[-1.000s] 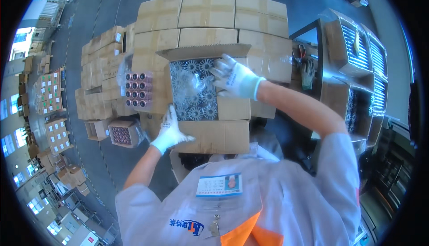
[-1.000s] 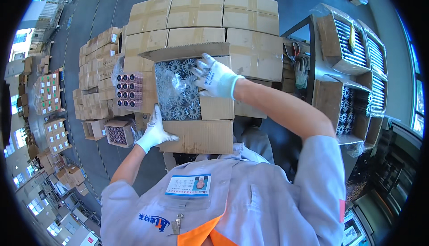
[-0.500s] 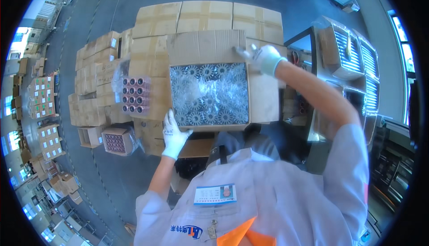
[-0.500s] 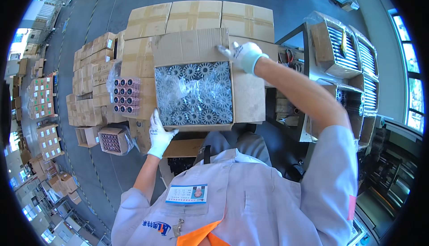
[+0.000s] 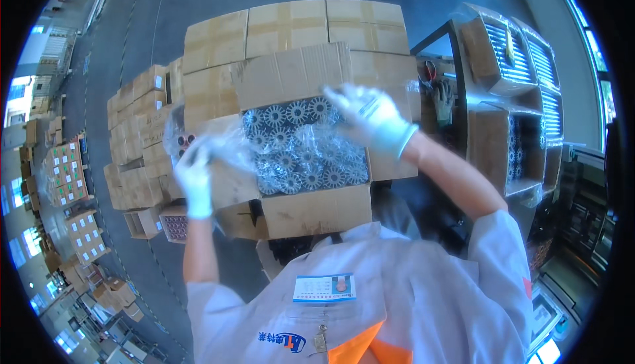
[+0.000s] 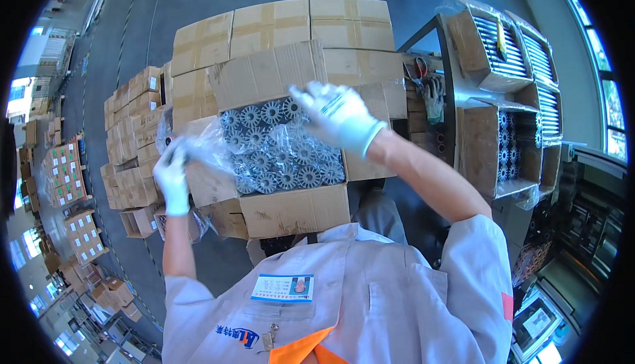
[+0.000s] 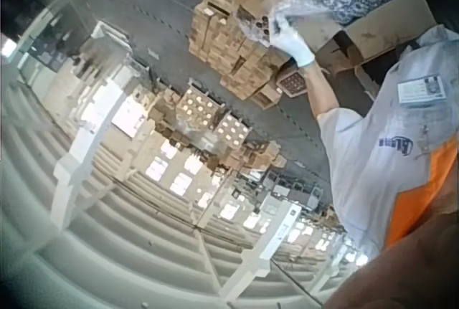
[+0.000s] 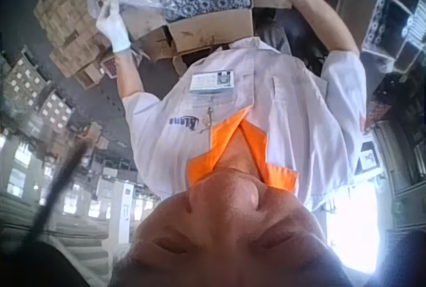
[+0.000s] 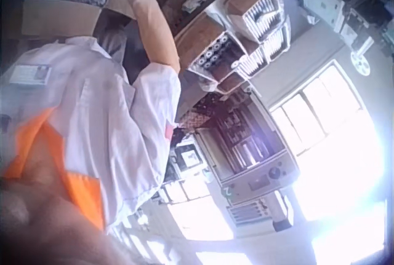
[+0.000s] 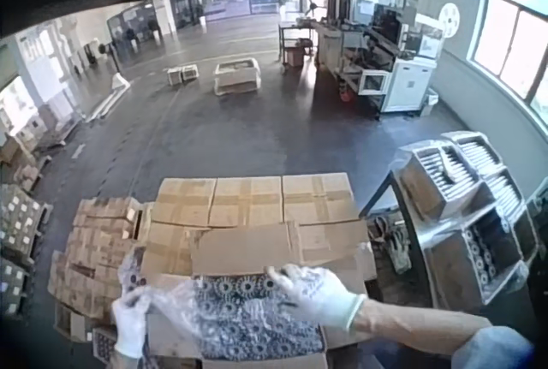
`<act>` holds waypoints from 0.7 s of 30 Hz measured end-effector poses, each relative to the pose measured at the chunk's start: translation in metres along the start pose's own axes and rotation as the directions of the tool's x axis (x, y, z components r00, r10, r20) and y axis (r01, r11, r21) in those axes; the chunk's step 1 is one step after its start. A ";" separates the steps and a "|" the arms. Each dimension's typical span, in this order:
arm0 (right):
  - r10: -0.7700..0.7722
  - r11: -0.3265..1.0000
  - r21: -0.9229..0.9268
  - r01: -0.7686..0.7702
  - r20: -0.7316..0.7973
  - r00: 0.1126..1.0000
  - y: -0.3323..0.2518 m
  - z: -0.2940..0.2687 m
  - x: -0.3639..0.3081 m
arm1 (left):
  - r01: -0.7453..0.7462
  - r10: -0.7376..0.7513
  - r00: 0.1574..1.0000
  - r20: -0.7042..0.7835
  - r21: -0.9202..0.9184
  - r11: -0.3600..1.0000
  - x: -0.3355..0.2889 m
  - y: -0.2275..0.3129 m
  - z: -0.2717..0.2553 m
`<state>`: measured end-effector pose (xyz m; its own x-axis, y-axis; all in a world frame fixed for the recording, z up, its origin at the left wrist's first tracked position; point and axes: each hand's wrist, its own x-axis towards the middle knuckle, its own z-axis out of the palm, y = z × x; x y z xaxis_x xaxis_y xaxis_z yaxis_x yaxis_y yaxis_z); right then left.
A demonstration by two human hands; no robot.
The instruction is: The person assembles rotor cores and shafts using a press machine, cleans components on a conveyor with an air blow gun, and transfers assembled rotors into a storage rack. The person also opens cardboard boxes to unpack metal components by hand.
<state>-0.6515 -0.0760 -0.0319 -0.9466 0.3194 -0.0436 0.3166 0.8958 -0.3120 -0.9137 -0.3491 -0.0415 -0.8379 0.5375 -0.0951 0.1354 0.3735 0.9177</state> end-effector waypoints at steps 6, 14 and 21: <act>-0.158 0.973 0.175 0.150 0.029 0.987 -0.023 0.082 0.009 | 0.124 -0.218 0.957 -0.191 -0.408 0.904 -0.051 -0.029 -0.042; 0.739 0.327 0.920 -0.218 -0.105 0.665 0.056 -0.021 -0.135 | 0.238 -0.302 0.920 -0.248 -0.259 0.936 -0.054 -0.055 -0.082; 0.970 0.130 0.991 0.009 -0.129 0.208 0.019 -0.059 -0.237 | -0.430 0.370 0.903 0.220 0.477 0.766 -0.039 0.020 0.033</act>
<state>-0.4177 -0.1163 0.0280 0.1179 0.9748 -0.1892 -0.0279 -0.1872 -0.9819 -0.8608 -0.3382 -0.0319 -0.5897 0.7898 0.1687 0.7167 0.4155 0.5601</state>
